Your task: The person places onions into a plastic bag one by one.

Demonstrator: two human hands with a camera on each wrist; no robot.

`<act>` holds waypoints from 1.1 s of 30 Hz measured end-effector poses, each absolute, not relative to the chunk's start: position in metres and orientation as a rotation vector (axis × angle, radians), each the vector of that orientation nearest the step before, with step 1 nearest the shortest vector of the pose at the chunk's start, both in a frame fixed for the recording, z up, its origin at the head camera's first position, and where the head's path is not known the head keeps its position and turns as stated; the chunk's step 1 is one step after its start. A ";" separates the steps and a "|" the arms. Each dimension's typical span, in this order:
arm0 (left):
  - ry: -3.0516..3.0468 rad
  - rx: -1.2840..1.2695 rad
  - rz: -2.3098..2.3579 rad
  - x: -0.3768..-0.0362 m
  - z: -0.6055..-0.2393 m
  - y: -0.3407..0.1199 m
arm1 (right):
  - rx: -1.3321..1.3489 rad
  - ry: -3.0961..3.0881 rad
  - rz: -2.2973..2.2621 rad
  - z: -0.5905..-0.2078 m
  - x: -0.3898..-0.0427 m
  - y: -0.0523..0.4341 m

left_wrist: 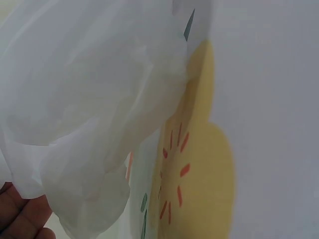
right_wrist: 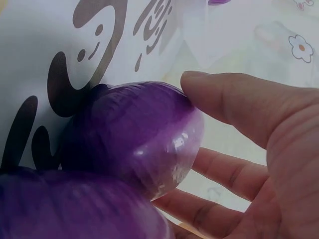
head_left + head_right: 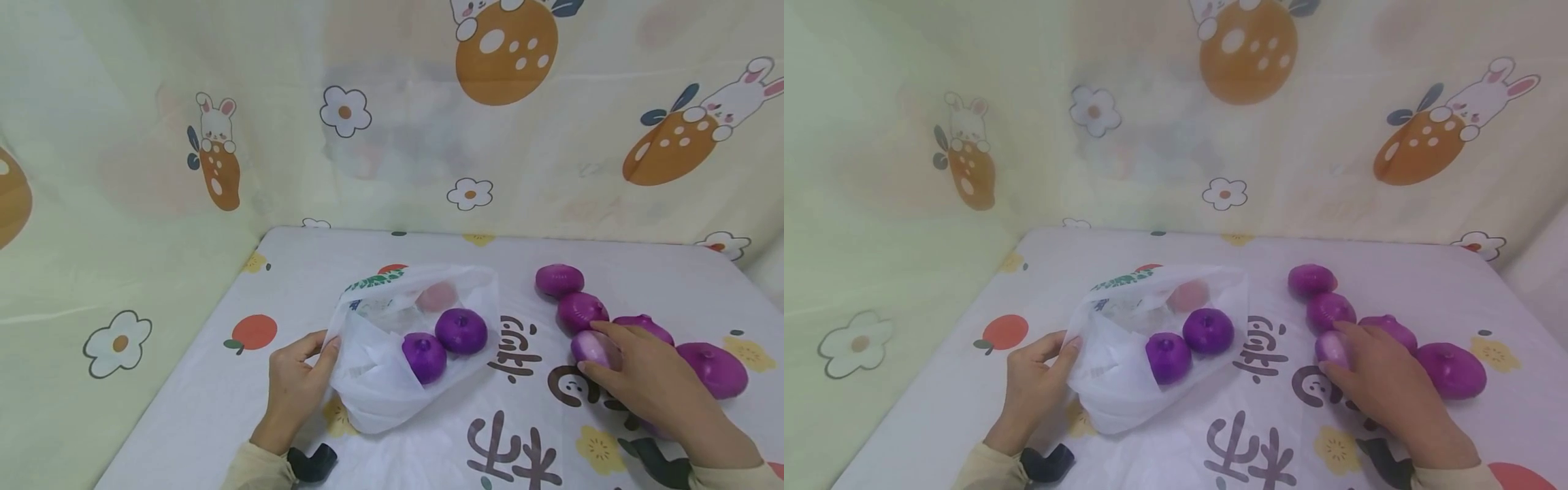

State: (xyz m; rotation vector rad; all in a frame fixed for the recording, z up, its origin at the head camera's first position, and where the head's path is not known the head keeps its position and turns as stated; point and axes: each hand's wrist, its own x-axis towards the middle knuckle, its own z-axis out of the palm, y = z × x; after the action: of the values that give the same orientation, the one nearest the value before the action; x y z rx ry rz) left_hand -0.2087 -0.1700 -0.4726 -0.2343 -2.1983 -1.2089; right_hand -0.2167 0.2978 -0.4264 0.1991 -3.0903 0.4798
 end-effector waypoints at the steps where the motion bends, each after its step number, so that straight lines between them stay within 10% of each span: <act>1: -2.194 -0.236 -1.210 -0.209 -0.473 -0.170 | 0.199 -3.086 0.483 -0.427 -0.217 0.298; 33: -2.207 -0.217 -1.206 -0.208 -0.471 -0.171 | 0.277 -3.131 0.437 -0.429 -0.225 0.290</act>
State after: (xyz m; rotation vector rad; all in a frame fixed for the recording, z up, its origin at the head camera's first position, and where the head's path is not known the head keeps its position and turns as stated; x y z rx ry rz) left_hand -0.2078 -0.1708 -0.4714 -0.2166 -2.2074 -1.2063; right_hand -0.2246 0.2903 -0.4287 0.2772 -3.1312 0.4375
